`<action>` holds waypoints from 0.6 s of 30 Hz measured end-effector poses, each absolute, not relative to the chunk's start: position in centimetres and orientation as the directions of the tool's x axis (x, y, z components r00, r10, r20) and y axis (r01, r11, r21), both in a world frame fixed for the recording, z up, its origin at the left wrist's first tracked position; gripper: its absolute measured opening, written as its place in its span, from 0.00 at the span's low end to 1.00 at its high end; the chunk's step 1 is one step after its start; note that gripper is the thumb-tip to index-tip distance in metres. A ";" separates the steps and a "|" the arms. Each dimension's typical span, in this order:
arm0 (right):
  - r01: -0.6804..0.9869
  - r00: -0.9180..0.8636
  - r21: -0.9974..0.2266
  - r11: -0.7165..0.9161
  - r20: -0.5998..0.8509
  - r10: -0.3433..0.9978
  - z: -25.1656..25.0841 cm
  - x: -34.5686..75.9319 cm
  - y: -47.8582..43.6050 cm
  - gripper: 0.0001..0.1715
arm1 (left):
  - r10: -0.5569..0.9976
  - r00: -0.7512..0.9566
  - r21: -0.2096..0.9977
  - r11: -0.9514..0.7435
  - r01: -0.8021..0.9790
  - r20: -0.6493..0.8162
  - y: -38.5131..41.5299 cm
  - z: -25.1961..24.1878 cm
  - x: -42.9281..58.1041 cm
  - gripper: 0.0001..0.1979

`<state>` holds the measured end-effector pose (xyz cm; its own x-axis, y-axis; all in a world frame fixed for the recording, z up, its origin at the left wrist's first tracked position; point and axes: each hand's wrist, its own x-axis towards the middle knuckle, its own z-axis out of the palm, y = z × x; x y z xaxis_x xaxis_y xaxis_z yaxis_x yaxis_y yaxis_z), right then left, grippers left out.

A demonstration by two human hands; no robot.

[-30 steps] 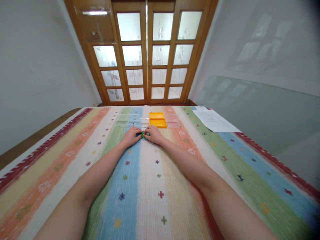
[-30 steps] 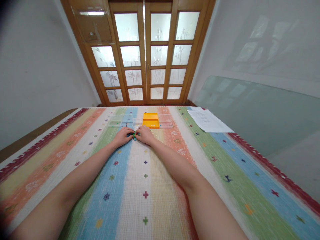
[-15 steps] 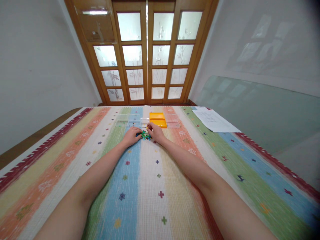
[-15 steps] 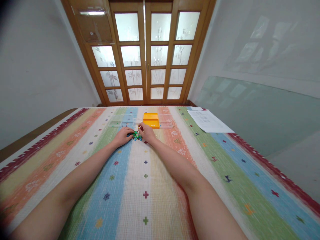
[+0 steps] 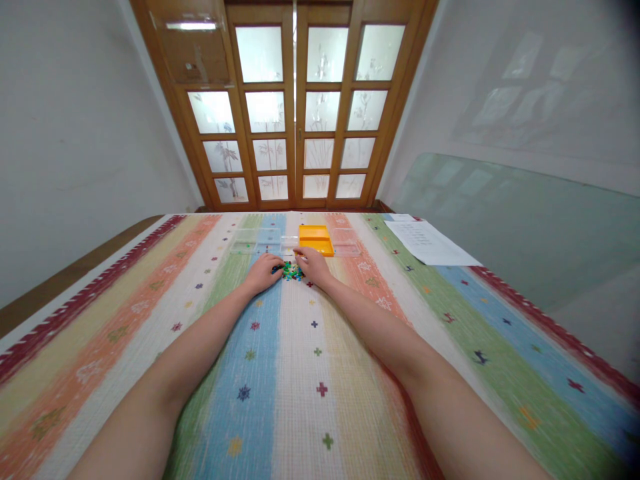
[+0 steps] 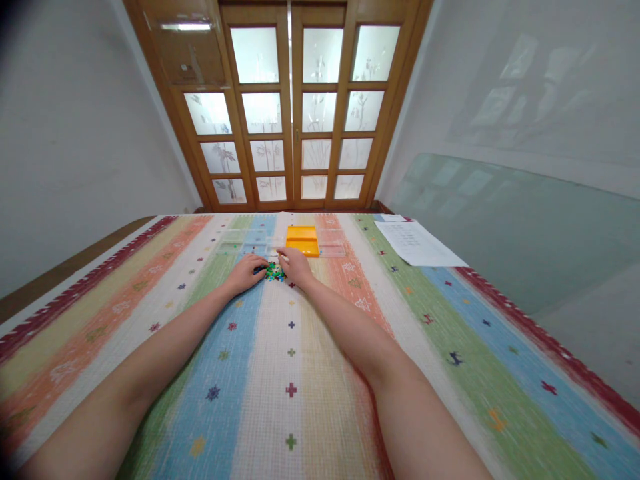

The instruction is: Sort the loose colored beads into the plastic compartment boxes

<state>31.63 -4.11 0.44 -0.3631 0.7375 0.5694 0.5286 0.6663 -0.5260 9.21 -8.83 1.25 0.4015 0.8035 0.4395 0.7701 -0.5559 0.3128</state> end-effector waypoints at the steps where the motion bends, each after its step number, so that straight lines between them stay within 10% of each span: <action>1: 0.535 -0.365 -0.514 0.670 0.575 0.732 0.4 31.6 -4.1 0.18 | 0.803 0.403 0.314 -0.557 0.769 0.439 -8.8 1.2 9.2 0.10; 18: 0.715 -0.509 -0.278 0.642 0.423 0.750 0.5 31.5 -3.2 0.36 | 0.804 0.402 0.318 -0.556 0.768 0.437 -9.0 1.4 9.2 0.11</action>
